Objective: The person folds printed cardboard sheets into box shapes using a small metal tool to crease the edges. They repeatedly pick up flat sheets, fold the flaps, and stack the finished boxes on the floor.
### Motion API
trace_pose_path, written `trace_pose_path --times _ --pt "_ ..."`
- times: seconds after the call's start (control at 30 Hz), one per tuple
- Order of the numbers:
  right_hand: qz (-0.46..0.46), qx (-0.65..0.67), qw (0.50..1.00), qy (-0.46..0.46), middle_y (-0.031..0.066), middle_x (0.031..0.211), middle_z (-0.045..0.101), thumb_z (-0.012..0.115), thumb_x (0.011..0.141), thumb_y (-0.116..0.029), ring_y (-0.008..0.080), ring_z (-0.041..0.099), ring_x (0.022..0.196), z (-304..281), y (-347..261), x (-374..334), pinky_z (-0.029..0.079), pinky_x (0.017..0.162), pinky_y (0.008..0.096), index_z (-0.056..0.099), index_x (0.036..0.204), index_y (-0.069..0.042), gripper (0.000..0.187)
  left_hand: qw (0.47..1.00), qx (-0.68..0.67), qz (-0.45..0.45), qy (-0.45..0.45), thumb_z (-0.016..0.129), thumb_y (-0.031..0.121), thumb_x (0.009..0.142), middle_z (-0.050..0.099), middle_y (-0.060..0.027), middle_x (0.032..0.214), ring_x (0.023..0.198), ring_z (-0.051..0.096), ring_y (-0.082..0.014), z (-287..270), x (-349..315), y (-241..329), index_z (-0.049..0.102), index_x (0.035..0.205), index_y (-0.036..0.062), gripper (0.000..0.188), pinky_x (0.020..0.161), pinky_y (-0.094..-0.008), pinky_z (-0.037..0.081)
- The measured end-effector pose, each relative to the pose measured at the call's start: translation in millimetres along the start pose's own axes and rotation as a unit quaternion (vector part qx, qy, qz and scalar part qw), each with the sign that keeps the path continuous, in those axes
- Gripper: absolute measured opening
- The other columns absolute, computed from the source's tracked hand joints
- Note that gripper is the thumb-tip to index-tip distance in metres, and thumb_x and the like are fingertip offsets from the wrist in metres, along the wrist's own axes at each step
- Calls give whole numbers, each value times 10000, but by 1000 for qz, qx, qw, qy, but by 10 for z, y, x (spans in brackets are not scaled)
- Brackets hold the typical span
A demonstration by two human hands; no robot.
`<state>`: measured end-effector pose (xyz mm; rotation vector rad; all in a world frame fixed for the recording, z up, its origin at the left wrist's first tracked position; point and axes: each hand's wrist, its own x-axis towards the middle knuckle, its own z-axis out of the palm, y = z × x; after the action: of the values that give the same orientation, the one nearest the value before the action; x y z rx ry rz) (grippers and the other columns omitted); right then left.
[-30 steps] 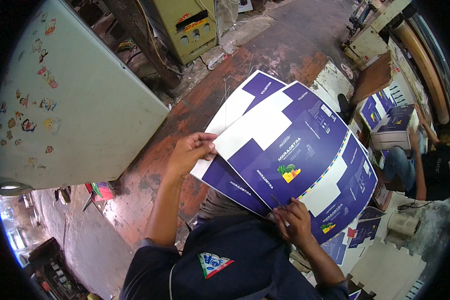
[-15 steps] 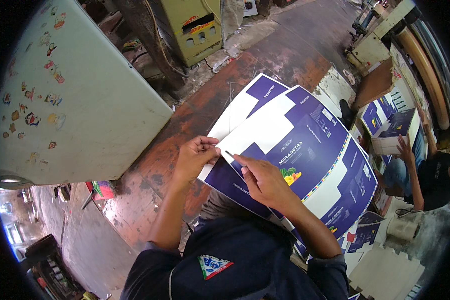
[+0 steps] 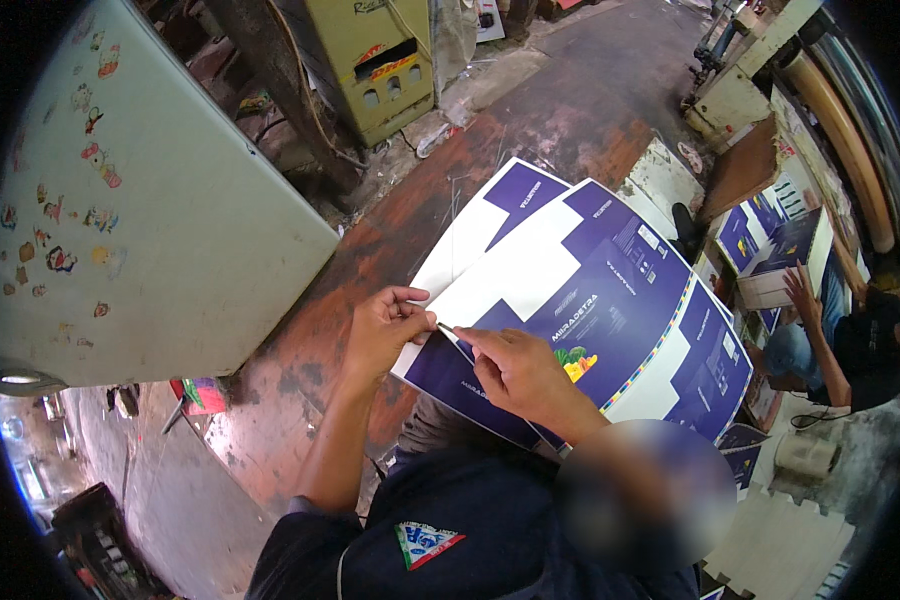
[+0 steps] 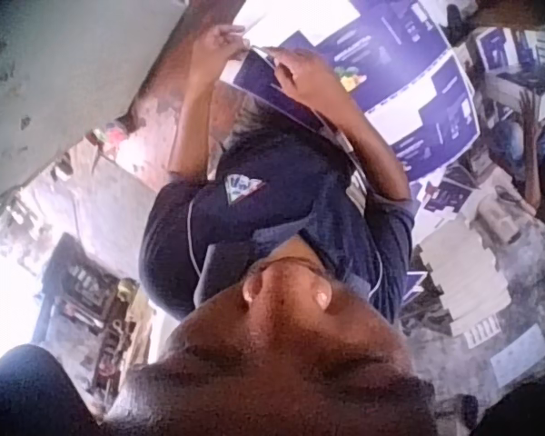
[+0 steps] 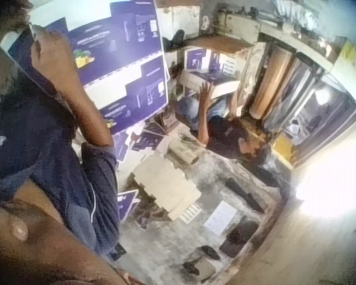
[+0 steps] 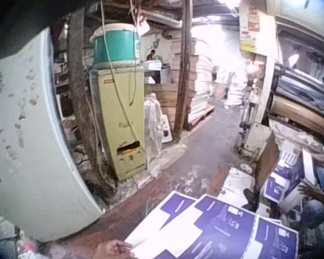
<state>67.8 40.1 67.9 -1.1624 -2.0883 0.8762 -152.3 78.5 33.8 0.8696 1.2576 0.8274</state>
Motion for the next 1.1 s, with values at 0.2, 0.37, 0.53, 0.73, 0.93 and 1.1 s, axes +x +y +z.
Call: trace_pose_path --times 0.2,0.37,0.53,0.73,0.93,1.1 --pt "2 -29 999 -15 154 892 681 623 811 -62 335 636 764 4 -30 18 527 698 429 610 1185 -18 377 1000 4 13 17 725 22 816 686 -98 829 726 659 -124 23 -9 -13 599 1112 -50 330 612 -228 502" --pt "10 -42 999 -21 150 875 683 632 815 -76 329 641 766 45 -22 14 531 699 424 617 1167 -21 357 1000 4 13 27 730 11 807 682 -96 821 721 655 -123 38 -39 9 598 1114 -48 339 605 -226 499" --pt "18 -56 998 -32 154 836 676 658 805 -78 324 650 761 112 -56 -19 529 694 414 633 1146 -27 345 999 10 21 27 732 11 805 681 -99 822 720 651 -124 16 -60 9 598 1118 -53 346 602 -227 498" --pt "38 -67 993 -93 168 828 670 680 805 -136 363 644 756 41 39 -293 522 700 454 644 1151 -53 358 998 30 29 36 712 9 817 674 -100 837 719 644 -136 73 -53 40 610 1143 -61 348 623 -241 511" --pt "-43 -93 993 61 125 1086 582 696 800 -225 323 533 1072 232 254 -451 327 1076 524 573 1276 -62 519 999 3 37 4 630 12 823 657 -137 956 774 624 -162 -252 142 -317 549 1188 -83 386 651 -254 490" --pt "-36 -159 970 178 111 1058 536 742 690 -271 312 493 1084 570 385 -501 286 1084 568 587 1175 -51 555 996 85 16 -12 627 115 881 599 -154 1077 937 597 -248 -117 38 -139 560 1256 -50 415 798 -345 523"
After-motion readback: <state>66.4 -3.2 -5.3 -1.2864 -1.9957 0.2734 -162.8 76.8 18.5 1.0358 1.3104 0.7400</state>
